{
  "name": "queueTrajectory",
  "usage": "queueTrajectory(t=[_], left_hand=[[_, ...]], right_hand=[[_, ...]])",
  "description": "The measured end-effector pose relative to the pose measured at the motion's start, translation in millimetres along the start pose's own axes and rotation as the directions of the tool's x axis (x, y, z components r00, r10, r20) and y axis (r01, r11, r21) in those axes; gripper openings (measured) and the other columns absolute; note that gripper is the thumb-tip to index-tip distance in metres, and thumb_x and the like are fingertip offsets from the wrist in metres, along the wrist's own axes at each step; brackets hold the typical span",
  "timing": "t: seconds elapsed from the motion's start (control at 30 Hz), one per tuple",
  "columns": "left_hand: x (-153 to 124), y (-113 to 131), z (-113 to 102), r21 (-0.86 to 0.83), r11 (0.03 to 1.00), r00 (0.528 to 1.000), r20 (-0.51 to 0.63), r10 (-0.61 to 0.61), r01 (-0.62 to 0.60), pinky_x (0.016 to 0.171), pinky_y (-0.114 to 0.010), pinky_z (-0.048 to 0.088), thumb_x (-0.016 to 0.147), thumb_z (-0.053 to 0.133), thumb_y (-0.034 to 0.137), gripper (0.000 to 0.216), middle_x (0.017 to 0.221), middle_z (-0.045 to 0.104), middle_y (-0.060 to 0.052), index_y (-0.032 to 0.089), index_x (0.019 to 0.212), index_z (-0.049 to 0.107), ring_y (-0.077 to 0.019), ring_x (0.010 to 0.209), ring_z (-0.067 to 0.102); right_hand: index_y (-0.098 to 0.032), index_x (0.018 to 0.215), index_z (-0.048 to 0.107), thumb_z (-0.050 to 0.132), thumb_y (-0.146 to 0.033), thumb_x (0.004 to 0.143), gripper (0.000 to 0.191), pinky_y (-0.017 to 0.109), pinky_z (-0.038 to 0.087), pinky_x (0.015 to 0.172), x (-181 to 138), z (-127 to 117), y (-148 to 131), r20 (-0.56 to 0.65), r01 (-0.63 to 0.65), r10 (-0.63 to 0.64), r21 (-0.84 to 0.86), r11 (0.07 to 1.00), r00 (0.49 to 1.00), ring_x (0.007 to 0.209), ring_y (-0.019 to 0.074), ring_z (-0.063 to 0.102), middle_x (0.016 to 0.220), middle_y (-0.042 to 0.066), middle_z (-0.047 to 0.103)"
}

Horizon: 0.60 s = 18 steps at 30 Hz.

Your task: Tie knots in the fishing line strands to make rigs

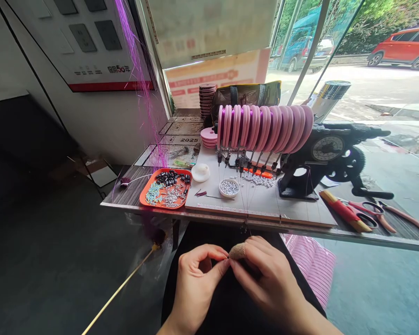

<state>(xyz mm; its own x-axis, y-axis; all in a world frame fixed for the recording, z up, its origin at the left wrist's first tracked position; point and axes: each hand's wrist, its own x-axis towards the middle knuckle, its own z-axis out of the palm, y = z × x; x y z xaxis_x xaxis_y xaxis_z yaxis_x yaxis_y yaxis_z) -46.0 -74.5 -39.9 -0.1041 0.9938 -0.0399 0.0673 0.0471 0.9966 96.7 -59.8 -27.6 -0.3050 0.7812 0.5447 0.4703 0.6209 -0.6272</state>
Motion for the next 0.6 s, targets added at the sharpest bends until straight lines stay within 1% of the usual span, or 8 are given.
queueTrajectory(t=[0.2, 0.4, 0.6], left_hand=[[-0.9, -0.8, -1.4, 0.07, 0.997, 0.999, 0.005, 0.039, -0.039, 0.062, -0.023, 0.051, 0.066, 0.071, 0.018, 0.006, 0.071, 0.072, -0.003, 0.018, 0.061, 0.068, -0.0177, 0.067, 0.066], [-3.0, 1.0, -1.0, 0.198, 0.968, 0.987, 0.0, 0.16, -0.157, 0.058, -0.022, 0.05, 0.067, 0.067, 0.013, 0.008, 0.071, 0.072, -0.003, 0.019, 0.062, 0.068, -0.0178, 0.065, 0.066], [-2.8, 1.1, -0.6, 0.252, 0.95, 0.982, 0.021, 0.188, -0.187, 0.058, -0.021, 0.05, 0.069, 0.066, 0.013, 0.009, 0.071, 0.072, -0.002, 0.019, 0.063, 0.067, -0.017, 0.065, 0.066]], right_hand=[[-0.018, 0.071, 0.056, 0.051, -0.009, 0.079, 0.014, 0.024, 0.039, 0.051, -2.4, 1.0, 2.1, 0.027, 0.004, -0.004, -0.012, 1.0, 1.0, 0.053, 0.012, 0.048, 0.058, -0.001, 0.058], [-0.019, 0.071, 0.055, 0.05, -0.01, 0.081, 0.014, 0.024, 0.04, 0.052, -3.2, 4.2, 3.5, 0.047, 0.004, -0.003, -0.026, 1.0, 0.999, 0.052, 0.0119, 0.05, 0.059, -0.002, 0.059], [-0.019, 0.071, 0.053, 0.049, -0.011, 0.082, 0.015, 0.025, 0.04, 0.052, -2.7, 4.9, 4.0, 0.066, -0.001, 0.003, -0.035, 0.999, 0.998, 0.053, 0.0119, 0.052, 0.061, -0.002, 0.061]])
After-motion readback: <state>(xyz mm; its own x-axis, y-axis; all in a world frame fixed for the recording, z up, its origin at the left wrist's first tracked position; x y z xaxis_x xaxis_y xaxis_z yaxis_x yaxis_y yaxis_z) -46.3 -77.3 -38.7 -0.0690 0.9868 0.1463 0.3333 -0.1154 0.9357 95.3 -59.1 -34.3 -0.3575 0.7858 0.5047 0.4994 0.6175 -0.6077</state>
